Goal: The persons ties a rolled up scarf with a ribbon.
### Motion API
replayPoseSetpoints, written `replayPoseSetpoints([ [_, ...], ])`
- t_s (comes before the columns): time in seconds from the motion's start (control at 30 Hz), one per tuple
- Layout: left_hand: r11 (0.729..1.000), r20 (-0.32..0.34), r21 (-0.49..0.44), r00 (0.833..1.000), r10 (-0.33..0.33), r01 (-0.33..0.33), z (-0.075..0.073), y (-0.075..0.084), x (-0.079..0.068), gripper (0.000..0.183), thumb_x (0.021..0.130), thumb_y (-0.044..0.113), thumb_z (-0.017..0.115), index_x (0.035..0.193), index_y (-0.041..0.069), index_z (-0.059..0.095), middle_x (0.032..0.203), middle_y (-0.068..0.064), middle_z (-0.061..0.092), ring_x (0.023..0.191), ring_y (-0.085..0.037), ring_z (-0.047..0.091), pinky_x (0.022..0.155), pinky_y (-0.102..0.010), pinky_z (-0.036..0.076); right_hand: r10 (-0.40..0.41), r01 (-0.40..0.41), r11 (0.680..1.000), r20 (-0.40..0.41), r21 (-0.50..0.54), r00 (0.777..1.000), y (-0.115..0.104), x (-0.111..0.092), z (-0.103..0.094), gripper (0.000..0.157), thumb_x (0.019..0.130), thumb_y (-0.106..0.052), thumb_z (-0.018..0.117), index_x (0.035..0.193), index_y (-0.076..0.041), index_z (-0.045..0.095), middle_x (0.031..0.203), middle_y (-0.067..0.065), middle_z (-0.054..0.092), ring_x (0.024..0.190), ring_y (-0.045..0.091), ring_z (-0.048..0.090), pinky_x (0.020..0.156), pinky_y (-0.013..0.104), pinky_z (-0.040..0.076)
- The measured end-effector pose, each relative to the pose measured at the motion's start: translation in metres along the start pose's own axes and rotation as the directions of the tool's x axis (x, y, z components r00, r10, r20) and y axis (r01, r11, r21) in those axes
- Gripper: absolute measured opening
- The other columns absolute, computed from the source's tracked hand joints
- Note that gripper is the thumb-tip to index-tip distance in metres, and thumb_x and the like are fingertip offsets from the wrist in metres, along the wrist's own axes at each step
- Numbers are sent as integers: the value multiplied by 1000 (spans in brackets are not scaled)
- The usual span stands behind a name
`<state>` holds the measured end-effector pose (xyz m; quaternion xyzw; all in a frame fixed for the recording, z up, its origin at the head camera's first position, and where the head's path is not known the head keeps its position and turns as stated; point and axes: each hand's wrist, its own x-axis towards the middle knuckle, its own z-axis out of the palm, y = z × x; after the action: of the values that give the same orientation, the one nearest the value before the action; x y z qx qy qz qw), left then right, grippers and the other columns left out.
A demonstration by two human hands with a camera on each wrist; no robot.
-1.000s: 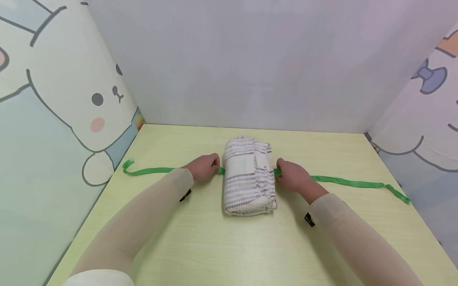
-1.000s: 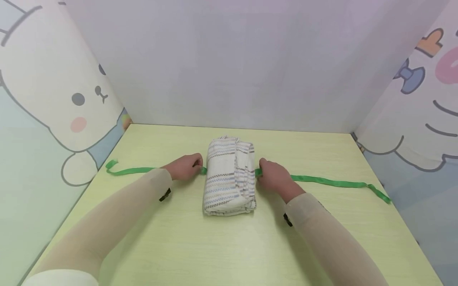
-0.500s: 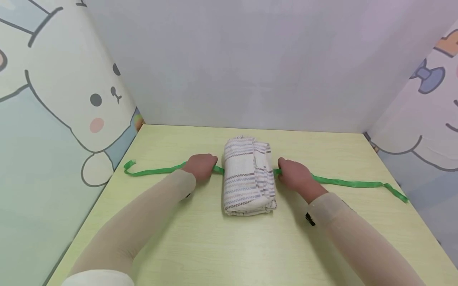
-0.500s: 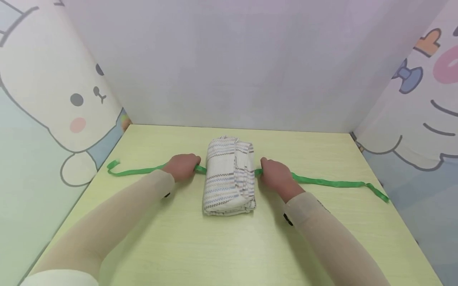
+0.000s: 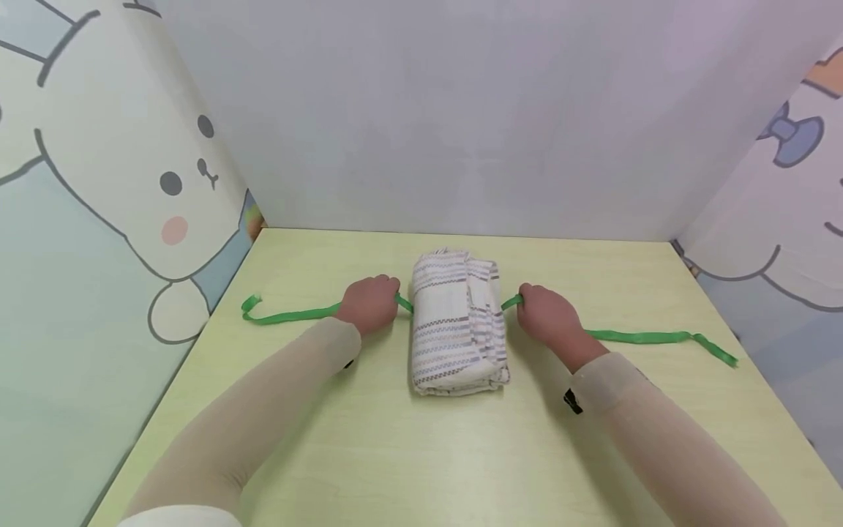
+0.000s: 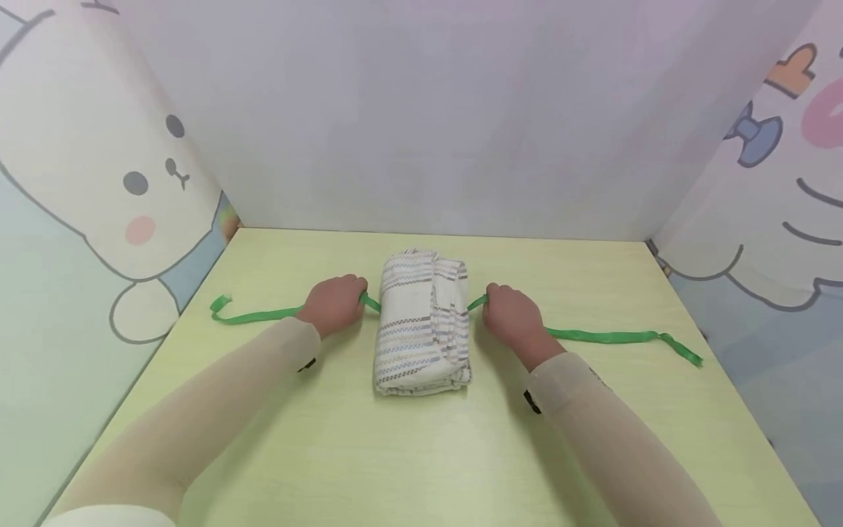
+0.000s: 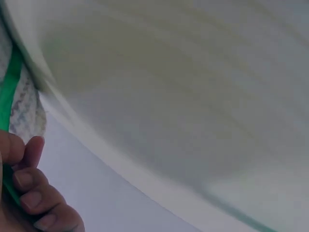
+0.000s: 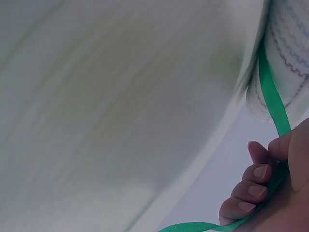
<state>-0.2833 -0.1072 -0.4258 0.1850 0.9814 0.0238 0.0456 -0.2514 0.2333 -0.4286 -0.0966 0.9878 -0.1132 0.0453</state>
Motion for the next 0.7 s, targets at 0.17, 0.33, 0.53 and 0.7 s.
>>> replayPoseSetpoints([
  [0.17,989,-51,-142,998,-38,30,0,3,-1,11,101,19,52,95,16,61,86,-1,59,76,-20,57,66,-37,50,23,-23,997,10,76,1000,-2,0,0,28,105,-16,38,113,1,59,95,13,62,81,28,57,74,45,49],
  [0.33,956,-123,-288,988,-89,50,0,4,-5,17,103,19,48,98,14,64,91,-1,62,80,-21,57,72,-37,50,43,-43,986,3,163,999,-5,-2,-2,31,107,-18,35,116,1,57,102,16,63,85,30,57,77,47,48],
  [0.53,893,-152,-445,978,-143,62,-3,5,-9,19,102,18,48,107,12,65,100,-2,65,86,-22,58,80,-39,50,59,-50,959,-23,278,998,-8,-3,-3,30,110,-21,33,112,-1,55,96,14,60,81,30,54,75,46,45],
  [0.7,834,-142,-545,972,-186,80,-5,8,-12,21,103,21,48,109,12,66,102,-3,66,87,-24,58,80,-40,49,73,-54,932,-39,359,997,-14,-3,-1,28,110,-23,30,103,-5,51,85,12,51,75,28,48,72,43,41],
])
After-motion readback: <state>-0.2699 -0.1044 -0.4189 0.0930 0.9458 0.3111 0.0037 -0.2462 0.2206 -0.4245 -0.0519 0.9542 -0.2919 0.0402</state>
